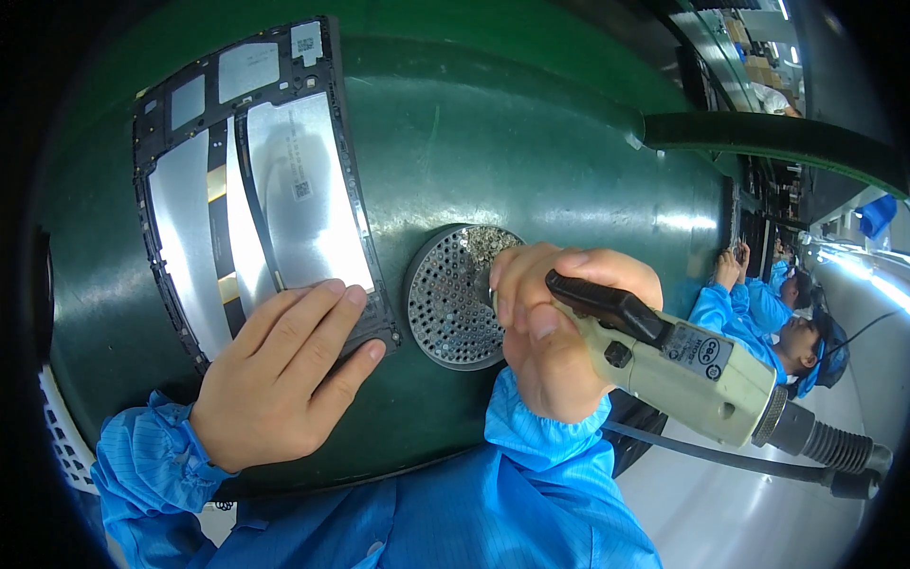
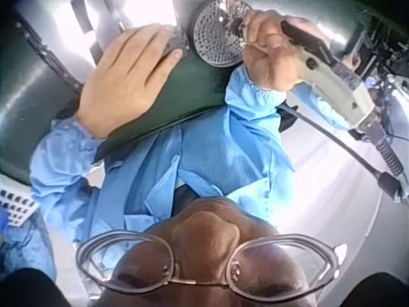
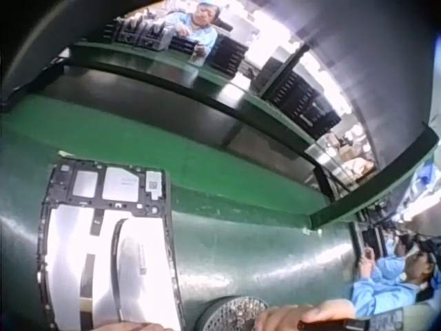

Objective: The person fastens screws from a screw tray into an electronic device frame using an electric screwdriver.

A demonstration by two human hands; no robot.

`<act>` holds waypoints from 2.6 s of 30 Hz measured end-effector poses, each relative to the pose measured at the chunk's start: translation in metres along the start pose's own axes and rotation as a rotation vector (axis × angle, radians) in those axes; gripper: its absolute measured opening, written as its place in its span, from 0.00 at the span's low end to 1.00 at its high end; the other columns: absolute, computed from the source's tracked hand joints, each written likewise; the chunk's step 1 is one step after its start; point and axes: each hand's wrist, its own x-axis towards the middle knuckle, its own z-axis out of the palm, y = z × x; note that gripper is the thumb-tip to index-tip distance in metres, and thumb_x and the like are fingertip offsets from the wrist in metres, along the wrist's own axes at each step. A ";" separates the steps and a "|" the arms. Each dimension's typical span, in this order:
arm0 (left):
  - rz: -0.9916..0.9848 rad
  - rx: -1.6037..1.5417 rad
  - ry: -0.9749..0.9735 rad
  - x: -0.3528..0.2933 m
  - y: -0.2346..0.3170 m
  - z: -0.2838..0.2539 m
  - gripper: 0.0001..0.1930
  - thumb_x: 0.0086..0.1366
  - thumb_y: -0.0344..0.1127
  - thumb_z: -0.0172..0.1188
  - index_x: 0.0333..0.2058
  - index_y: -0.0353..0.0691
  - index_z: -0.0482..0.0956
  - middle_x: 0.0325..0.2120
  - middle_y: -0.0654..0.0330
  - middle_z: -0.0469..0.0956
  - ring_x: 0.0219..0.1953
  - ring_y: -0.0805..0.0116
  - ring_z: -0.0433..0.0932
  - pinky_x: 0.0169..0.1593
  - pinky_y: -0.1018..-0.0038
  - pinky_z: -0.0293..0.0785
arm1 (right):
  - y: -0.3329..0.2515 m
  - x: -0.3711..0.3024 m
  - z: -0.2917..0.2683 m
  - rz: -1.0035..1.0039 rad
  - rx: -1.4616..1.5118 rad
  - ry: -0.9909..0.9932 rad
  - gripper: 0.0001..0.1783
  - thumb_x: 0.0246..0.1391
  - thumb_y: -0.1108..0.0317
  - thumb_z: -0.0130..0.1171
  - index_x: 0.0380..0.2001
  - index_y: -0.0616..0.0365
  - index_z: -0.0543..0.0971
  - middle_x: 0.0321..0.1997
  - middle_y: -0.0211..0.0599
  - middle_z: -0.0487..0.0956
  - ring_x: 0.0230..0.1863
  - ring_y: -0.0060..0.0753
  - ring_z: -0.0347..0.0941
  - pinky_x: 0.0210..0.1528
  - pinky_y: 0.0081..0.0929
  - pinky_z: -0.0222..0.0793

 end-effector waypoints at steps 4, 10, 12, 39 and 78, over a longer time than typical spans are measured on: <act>0.005 0.001 0.005 -0.001 -0.002 -0.002 0.16 0.51 0.29 0.63 0.41 0.41 0.82 0.49 0.45 0.76 0.53 0.50 0.74 0.55 0.61 0.71 | 0.000 0.001 0.003 0.000 -0.007 -0.007 0.20 0.48 0.75 0.56 0.46 0.60 0.67 0.19 0.34 0.67 0.22 0.31 0.66 0.32 0.38 0.65; -0.006 -0.039 0.017 -0.003 -0.003 -0.007 0.16 0.50 0.28 0.63 0.41 0.38 0.82 0.47 0.43 0.76 0.52 0.49 0.74 0.54 0.61 0.71 | 0.000 0.001 0.008 -0.010 -0.004 0.002 0.21 0.48 0.74 0.55 0.47 0.60 0.67 0.19 0.35 0.67 0.22 0.32 0.66 0.32 0.39 0.65; -0.003 -0.045 0.039 -0.004 -0.004 -0.005 0.16 0.50 0.28 0.62 0.40 0.36 0.82 0.47 0.42 0.76 0.52 0.49 0.74 0.54 0.60 0.71 | -0.003 0.000 0.009 -0.021 -0.006 0.009 0.21 0.48 0.74 0.55 0.48 0.60 0.67 0.19 0.35 0.67 0.22 0.32 0.66 0.32 0.39 0.65; 0.070 -0.240 0.173 -0.016 -0.013 -0.004 0.12 0.53 0.24 0.63 0.35 0.21 0.78 0.41 0.42 0.77 0.48 0.47 0.76 0.53 0.60 0.75 | -0.027 -0.025 0.071 0.016 -0.009 -0.319 0.17 0.52 0.72 0.56 0.45 0.53 0.65 0.19 0.28 0.68 0.18 0.25 0.67 0.25 0.30 0.67; 0.098 -0.229 0.114 -0.009 -0.022 -0.004 0.08 0.52 0.29 0.62 0.31 0.33 0.79 0.40 0.49 0.74 0.48 0.52 0.74 0.49 0.61 0.75 | -0.038 0.003 -0.031 -0.076 -0.067 -0.267 0.20 0.51 0.70 0.56 0.49 0.54 0.69 0.20 0.32 0.67 0.22 0.30 0.67 0.32 0.37 0.63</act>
